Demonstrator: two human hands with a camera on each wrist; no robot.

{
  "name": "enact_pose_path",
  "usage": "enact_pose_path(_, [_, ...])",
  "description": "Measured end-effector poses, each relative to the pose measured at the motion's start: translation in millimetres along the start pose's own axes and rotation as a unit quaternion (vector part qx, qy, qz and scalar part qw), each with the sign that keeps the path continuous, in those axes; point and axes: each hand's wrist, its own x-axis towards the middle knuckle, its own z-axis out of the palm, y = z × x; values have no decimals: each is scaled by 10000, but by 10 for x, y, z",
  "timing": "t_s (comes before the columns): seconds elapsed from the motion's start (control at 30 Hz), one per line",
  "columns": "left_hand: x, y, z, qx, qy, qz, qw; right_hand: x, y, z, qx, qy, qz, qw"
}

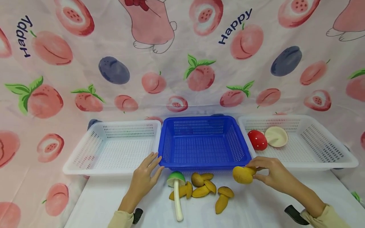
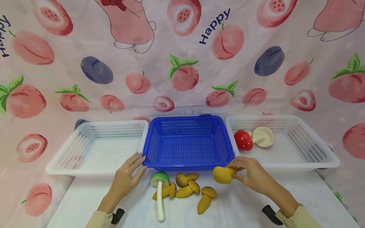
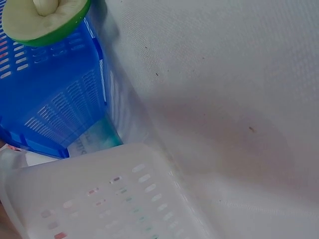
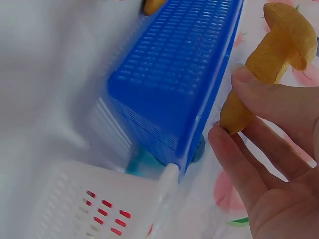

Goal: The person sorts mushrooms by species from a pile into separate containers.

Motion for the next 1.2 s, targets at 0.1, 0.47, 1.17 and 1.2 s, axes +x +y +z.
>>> enact_pose_path(0.1, [3,-1,2,5,-28,-29,10000,35,-9,-25,-78,35,61,9999])
enact_pose_path(0.47, [-2,6,1,10,39,-16,10000,207,8,-77,-17,180,-425,9989])
enact_pose_path(1.17, [-11,9,17,6,145,61,9999,500,44,-101,199,-58,-167,9996])
enact_pose_path(1.2, [-11,9,16,15,146,57,9999,510,48,-95,191,-66,-178,9996])
